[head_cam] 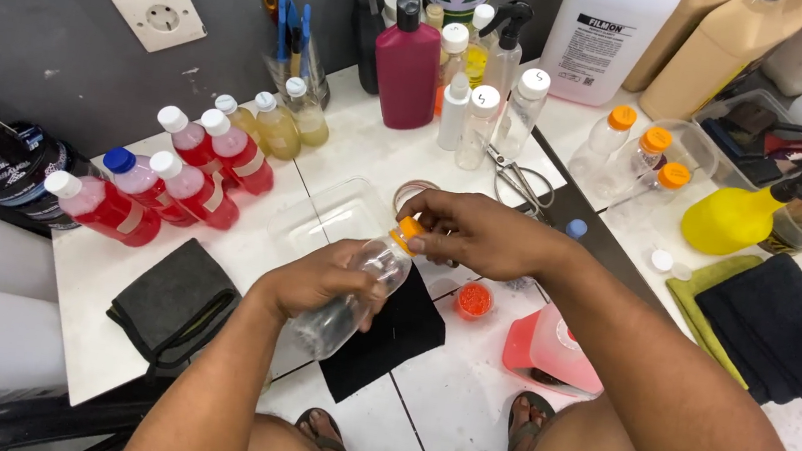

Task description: The person pours a pink liquid from a large jug into a small clear bottle using a plastic cup as a funnel. They then pour the liquid from the cup into the bottle, wipe the bottle with a black cloth, and screw on an orange cap.

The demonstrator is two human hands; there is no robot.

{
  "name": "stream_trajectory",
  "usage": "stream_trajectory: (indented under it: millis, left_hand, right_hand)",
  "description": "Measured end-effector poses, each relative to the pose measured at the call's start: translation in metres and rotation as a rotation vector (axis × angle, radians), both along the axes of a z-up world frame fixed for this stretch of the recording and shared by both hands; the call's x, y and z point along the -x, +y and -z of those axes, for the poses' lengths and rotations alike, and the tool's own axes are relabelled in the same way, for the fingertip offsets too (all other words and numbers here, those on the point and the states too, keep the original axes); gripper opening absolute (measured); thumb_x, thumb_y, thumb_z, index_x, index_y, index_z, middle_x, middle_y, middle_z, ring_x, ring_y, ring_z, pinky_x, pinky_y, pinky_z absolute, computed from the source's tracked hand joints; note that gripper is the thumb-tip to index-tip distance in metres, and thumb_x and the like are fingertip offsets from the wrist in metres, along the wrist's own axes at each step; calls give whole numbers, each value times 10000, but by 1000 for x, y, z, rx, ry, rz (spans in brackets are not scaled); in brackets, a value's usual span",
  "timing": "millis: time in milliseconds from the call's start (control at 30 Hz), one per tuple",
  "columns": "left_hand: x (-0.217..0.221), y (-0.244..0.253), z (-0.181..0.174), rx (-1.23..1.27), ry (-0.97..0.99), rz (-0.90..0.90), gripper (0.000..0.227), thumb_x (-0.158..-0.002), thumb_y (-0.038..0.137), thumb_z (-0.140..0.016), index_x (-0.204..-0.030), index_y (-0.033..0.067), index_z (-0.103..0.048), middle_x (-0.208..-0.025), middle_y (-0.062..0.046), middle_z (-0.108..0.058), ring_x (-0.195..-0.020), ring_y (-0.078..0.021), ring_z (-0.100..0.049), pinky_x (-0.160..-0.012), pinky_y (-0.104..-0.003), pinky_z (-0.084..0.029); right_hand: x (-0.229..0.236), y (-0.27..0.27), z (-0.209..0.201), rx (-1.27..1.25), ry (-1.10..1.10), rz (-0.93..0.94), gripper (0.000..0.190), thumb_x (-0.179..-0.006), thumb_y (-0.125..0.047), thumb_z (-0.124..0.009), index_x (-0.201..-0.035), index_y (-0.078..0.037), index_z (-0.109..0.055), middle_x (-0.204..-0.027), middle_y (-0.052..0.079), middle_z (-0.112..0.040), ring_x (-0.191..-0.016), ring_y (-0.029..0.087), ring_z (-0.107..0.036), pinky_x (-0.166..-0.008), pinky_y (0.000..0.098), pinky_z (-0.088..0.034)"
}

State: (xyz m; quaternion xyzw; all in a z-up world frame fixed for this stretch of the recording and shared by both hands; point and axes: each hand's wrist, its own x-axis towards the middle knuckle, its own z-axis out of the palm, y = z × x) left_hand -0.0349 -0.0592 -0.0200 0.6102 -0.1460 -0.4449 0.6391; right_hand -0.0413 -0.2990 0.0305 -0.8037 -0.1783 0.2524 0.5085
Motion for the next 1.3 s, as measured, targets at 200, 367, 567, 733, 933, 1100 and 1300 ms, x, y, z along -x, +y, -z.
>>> stream_trajectory:
  millis: [200, 367, 567, 733, 933, 1100, 1300]
  left_hand:
    - [-11, 1, -25, -268, -293, -203, 571, -623, 174, -920, -1077, -12, -630, -781, -152, -697, -696, -246, -685, -660, -337, -562]
    - [-3, 6, -22, -428, -346, -322, 686, -621, 245, -934, -1158, 90, -536, -789, -78, -707, -735, -171, -660, -712, -285, -538]
    - [-27, 30, 24, -196, -569, -611, 667, -737, 145, -854, -1240, 105, -418, -924, -47, -625, -875, -162, -631, -870, -318, -516]
    - [-13, 3, 24, -27, -664, -663, 637, -779, 72, -808, -1268, 51, -401, -1046, -96, -565, -999, -196, -576, -962, -362, -492]
    - [32, -66, 25, -312, -385, -156, 737, -661, 389, -852, -1282, 177, -515, -1193, -159, -675, -1163, -353, -642, -992, -466, -493]
    - [41, -70, 79, -565, -412, 120, 699, -757, 358, -810, -1372, 171, -534, -1225, -167, -661, -1202, -355, -621, -996, -466, -496]
    - [38, -60, 89, -639, -434, 208, 650, -795, 359, -786, -1361, 165, -531, -1231, -195, -656, -1192, -394, -615, -961, -480, -503]
  right_hand:
    - [-12, -24, -3, 307, -253, 222, 567, -900, -170, -694, -1364, 20, -430, -1293, 277, -593, -1130, 407, -655, -956, 473, -547]
    - [-52, -54, 128, 722, -385, 186, 444, -872, -218, -702, -1287, -106, -591, -1169, 135, -664, -1093, 314, -674, -926, 425, -544]
    - [-56, -54, 155, 786, -468, 234, 476, -907, -282, -671, -1351, -131, -589, -1198, 155, -643, -1101, 357, -654, -919, 439, -534]
    - [-22, -42, 138, 691, -661, 384, 291, -890, -222, -673, -1132, -63, -650, -1011, 177, -658, -945, 404, -680, -788, 489, -556]
    - [10, -41, 194, 714, -149, 431, 267, -909, -320, -571, -909, -95, -714, -782, 131, -710, -775, 355, -718, -694, 452, -572]
    - [48, -24, 290, 197, 471, 1157, 554, -972, -485, -441, -1370, -103, -496, -918, 222, -686, -694, 311, -737, -521, 370, -650]
    - [74, -23, 333, 233, 396, 1188, 654, -1046, -455, -231, -1561, -54, -220, -1397, 301, -499, -1370, 412, -453, -1165, 518, -340]
